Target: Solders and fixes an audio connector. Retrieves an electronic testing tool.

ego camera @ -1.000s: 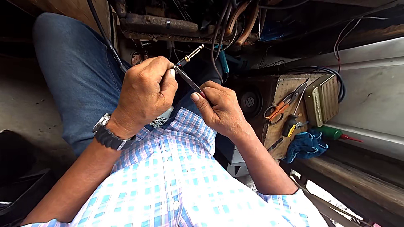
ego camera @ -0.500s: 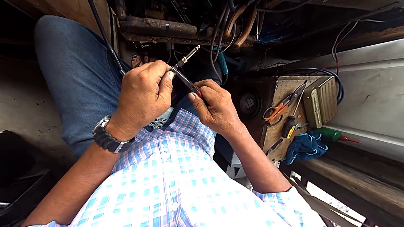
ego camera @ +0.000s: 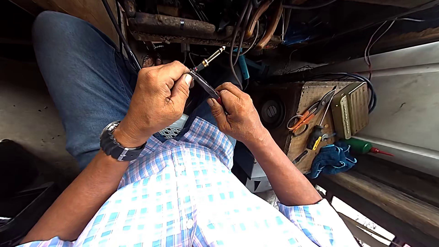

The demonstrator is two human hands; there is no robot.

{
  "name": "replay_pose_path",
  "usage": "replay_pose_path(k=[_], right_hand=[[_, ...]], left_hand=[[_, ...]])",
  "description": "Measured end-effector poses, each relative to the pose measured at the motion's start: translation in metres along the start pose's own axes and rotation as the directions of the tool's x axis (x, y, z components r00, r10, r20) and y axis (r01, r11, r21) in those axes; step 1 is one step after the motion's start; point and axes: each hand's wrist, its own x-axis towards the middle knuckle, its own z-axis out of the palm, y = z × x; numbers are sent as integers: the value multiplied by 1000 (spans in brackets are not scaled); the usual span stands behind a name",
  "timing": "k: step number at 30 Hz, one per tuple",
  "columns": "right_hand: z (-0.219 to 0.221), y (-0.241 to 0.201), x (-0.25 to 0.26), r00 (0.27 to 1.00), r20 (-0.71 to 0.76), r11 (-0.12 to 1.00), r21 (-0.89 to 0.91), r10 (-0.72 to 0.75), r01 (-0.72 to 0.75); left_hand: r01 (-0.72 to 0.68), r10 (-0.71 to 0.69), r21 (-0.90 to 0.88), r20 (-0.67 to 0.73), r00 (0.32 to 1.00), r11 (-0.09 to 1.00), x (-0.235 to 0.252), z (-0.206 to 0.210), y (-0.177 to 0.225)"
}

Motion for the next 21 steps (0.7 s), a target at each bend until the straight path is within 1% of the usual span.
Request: replay_pose_path(k=[4,8,10,12,15,18,21], right_hand=[[3,3,-1,999,-35,1000,2,-29,29],[4,4,-2,998,-59,999,36,-32,34],[4,4,-1,998,-66,998,63,-15,19],[4,4,-1,997,-76,991,131,27,-17],[4,2,-3,992,-49,954,281,120,-101],[2,0,-4,981,15,902,391,194,-184],[2,-3,-5,974,32,874,436,224,-215]], left_hand=[[-3,4,-57,14,1000,998,2,-1,-1],[34,-30,-146,31,999,989,3,-2,-3],[64,-58,-200,35,998,978,2,0,-4],[92,-84,-229,42,996,969,1,1,-4],[82,-81,-136,11,997,987,0,3,-5],[41,-42,-20,-55,998,999,-1,7,-4],[17,-17,-7,-125,992,1000,1,12,-2]])
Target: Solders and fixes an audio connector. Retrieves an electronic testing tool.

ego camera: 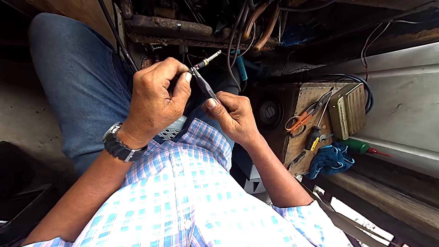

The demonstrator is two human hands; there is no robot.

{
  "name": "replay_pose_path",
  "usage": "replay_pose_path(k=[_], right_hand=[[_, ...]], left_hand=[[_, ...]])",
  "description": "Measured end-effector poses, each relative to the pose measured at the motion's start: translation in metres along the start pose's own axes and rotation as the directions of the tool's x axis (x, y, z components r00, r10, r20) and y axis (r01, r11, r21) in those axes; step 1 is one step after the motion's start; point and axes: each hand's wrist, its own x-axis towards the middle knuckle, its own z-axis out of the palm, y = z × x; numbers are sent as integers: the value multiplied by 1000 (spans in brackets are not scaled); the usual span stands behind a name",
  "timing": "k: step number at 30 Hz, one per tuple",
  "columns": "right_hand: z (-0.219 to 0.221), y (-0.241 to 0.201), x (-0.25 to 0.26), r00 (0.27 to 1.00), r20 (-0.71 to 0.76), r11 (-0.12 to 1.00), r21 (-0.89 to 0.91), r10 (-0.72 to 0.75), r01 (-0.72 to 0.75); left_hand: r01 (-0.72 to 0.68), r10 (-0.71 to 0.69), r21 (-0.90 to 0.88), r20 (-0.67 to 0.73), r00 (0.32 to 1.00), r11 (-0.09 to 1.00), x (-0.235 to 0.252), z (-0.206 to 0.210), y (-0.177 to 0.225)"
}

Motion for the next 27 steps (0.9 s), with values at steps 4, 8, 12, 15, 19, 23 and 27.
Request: replay_pose_path(k=[4,8,12,15,19,23,27], right_hand=[[5,2,-1,999,-30,1000,5,-13,13],[7,-1,-1,996,-52,992,-109,-73,67],[1,2,0,991,-38,971,-211,-125,114],[-2,5,1,988,-33,958,-250,-153,140],[-1,9,0,984,-37,958,-238,-175,161],[0,11,-2,980,-44,954,-241,-191,175],[1,12,-2,977,-50,949,-253,-207,188]], left_hand=[[20,-21,-22,-17,1000,1000,1,2,3],[26,-27,-18,-9,1000,999,0,2,3],[11,-11,6,4,1000,1000,-1,1,1],[-5,5,0,24,1000,1000,0,1,1],[-23,23,-4,35,999,1000,0,2,2],[-18,18,-4,38,999,1000,0,2,3],[-17,17,-12,42,999,1000,0,2,3]])
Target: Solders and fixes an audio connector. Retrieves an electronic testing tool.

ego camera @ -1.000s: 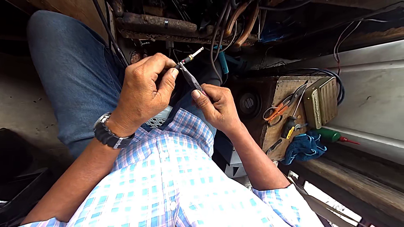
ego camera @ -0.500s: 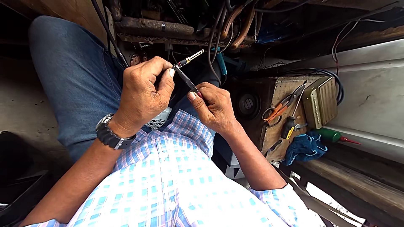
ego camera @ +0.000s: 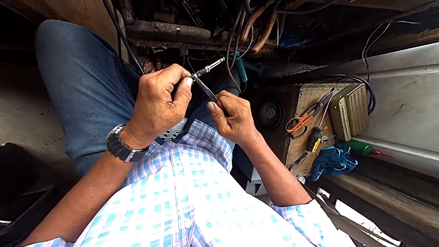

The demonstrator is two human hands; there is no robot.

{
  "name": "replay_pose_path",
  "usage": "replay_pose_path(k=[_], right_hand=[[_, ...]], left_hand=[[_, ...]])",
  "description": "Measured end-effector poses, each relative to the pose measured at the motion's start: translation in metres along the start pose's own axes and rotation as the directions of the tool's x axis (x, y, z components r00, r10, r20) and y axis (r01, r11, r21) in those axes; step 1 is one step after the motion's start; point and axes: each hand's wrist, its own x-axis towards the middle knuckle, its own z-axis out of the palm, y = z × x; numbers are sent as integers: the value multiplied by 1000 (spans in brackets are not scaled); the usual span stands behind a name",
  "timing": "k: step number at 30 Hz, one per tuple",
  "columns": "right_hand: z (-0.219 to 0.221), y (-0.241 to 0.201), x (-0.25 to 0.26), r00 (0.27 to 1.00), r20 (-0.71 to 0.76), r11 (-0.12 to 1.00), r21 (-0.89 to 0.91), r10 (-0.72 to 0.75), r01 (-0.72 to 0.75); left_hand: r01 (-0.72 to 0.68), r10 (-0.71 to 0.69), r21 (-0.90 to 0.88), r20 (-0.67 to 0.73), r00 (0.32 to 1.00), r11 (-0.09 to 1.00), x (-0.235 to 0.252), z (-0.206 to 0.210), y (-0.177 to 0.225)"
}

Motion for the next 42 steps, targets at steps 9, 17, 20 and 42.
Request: replay_pose_path(k=[9,17,20,42], right_hand=[[-1,1,2,1000,-4,1000,18,10,-10],[11,2,-4,996,-54,980,192,66,-55],[22,6,-5,994,-95,982,189,46,-28],[4,-5,15,986,145,959,280,-78,34]], left_hand=[[58,-58,-44,-6,998,997,0,2,-1],[127,-125,-204,23,992,971,-1,-4,0],[132,-132,-189,15,991,973,-1,-2,2],[430,-182,-541,451,874,723,34,-44,-12]])
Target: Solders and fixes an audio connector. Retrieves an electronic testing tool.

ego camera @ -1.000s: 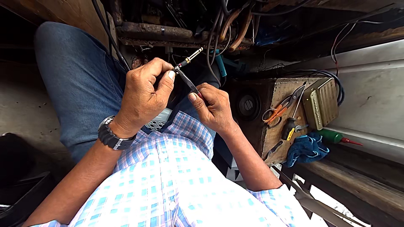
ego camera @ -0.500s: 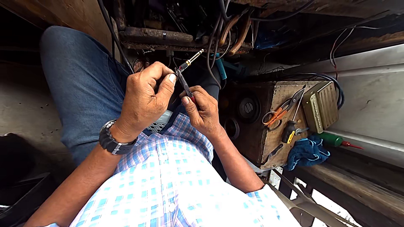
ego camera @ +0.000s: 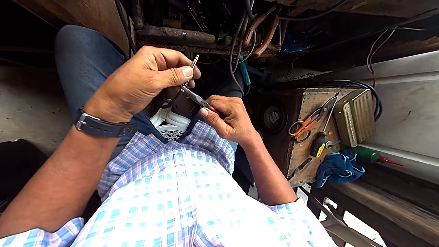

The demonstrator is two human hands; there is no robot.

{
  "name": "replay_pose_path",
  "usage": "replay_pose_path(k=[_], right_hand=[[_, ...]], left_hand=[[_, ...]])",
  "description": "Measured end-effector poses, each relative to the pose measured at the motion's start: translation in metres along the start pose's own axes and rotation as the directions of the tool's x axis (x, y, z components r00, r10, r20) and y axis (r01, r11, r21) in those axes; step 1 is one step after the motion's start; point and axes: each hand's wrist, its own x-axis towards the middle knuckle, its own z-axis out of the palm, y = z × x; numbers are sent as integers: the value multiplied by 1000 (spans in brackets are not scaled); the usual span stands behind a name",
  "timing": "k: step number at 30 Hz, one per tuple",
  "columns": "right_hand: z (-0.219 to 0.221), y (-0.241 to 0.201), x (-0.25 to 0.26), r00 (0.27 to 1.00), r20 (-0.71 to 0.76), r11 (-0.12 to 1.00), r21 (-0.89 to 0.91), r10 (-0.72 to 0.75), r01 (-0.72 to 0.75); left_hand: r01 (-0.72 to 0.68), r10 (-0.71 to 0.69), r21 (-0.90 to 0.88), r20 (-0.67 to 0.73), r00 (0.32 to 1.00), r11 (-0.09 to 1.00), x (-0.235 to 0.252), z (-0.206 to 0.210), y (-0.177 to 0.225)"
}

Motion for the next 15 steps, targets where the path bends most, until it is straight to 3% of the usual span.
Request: replay_pose_path(k=[2,5,7,9,12,15], right_hand=[[-5,-3,4,1000,8,1000,10,-5,5],[-8,-4,6,1000,-29,1000,8,3,-2],[-3,-14,4,992,-97,996,37,87,-84],[6,-26,5,973,-131,968,190,189,-163],[27,-45,8,949,-7,767,591,316,-251],[50,-64,14,924,151,579,740,350,-341]], left_hand=[[-12,12,-42,-3,1000,999,0,-7,6],[-124,120,-26,-125,985,992,-6,-18,15],[-212,209,11,-238,948,977,-15,-22,24],[-293,303,80,-327,895,953,-26,-24,31],[-383,448,237,-394,802,893,-49,-21,37],[-407,521,331,-447,727,851,-83,2,37]])
